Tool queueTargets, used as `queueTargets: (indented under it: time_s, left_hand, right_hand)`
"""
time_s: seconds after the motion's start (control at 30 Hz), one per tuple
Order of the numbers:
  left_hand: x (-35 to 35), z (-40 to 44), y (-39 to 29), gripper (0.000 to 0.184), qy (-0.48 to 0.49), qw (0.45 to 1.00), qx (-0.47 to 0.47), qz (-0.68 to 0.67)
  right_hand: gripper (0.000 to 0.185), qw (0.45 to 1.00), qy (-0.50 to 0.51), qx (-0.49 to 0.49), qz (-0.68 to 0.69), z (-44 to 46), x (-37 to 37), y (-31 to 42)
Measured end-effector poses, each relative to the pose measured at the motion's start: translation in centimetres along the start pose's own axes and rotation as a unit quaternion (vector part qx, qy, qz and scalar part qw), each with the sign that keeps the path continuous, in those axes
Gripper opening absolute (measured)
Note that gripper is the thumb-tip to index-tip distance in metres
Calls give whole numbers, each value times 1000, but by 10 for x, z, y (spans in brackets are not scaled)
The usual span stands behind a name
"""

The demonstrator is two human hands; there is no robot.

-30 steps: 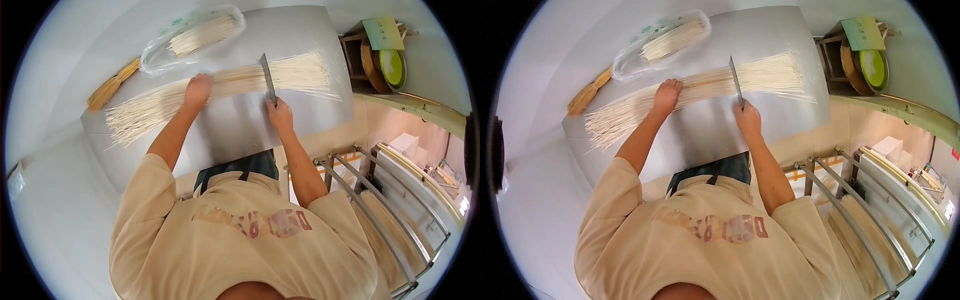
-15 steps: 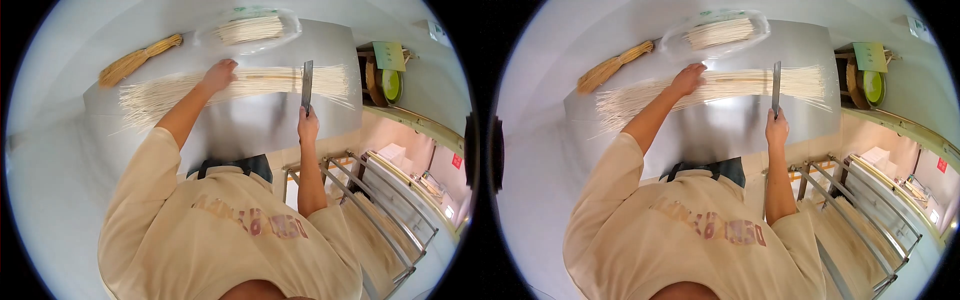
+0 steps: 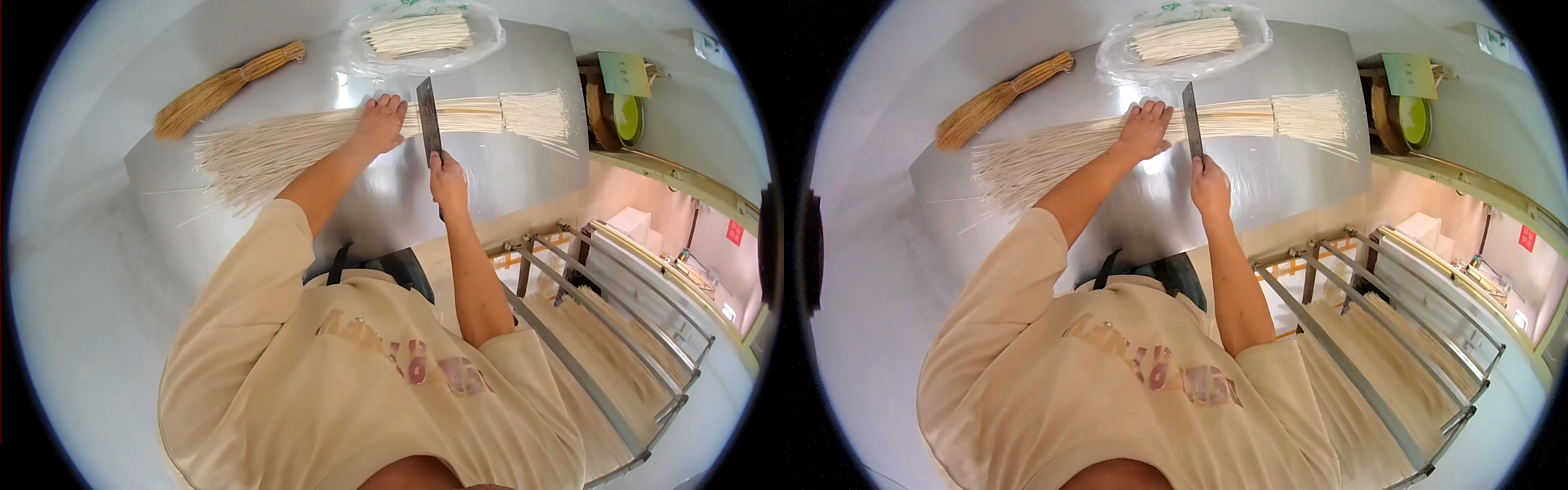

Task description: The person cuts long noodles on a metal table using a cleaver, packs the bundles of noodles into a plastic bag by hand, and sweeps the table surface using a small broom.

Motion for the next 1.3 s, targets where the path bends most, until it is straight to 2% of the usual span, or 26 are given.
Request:
queueTargets:
  time_s: [0.13, 0.37, 0.43, 0.57, 0.63, 0.77, 0.83, 0.9, 0.97, 1.1, 1.23, 1.3]
  left_hand:
    - [-1, 3, -1, 82, 44, 999, -15, -8]
    - [-6, 3, -1, 82, 53, 998, -20, -18]
    - [-5, 2, -1, 82, 45, 999, -18, -20]
    - [-3, 2, -1, 83, 44, 999, -18, -18]
    - [-6, 4, -2, 78, 59, 998, -27, -15]
    - [-11, 14, 6, 67, 62, 998, -7, -20]
    - [-9, 39, 16, 56, 124, 979, -83, -142]
    - [-7, 59, 14, 58, 125, 981, -45, -138]
    - [-17, 75, 7, 65, 174, 955, -173, -168]
    - [-4, 82, 2, 64, 179, 963, -122, -160]
    - [8, 79, -4, 59, 181, 969, -114, -122]
    - [7, 74, -5, 52, 112, 986, -99, -80]
  right_hand:
    - [42, 1000, -3, -13, -17, 5, 2, 0]
    - [42, 999, 13, -6, -47, 9, 6, 0]
    - [40, 997, 41, 53, -33, 7, 2, 12]
    - [38, 997, 45, 53, -21, 6, 1, 16]
    - [40, 998, 31, 13, -57, 8, 4, 13]
    - [37, 997, 33, 4, -75, 9, 7, 12]
    - [34, 996, 50, 27, -65, 11, 10, 9]
    - [34, 995, 57, 29, -74, 13, 11, 6]
    - [33, 994, 63, 31, -81, 16, 11, 7]
    - [32, 990, 91, 44, -96, 16, 12, 5]
    - [31, 992, 82, 62, -73, 14, 27, -9]
    - [31, 992, 79, 57, -78, 11, 30, -11]
Point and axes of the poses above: each hand's wrist, its own z-axis towards the middle knuckle, its own x-axis out of the palm, y = z × x, the point moved 3 cm from there along z, towards the middle knuckle, and after that the axes turned 10 degrees about -x, right-handed, at the moved point
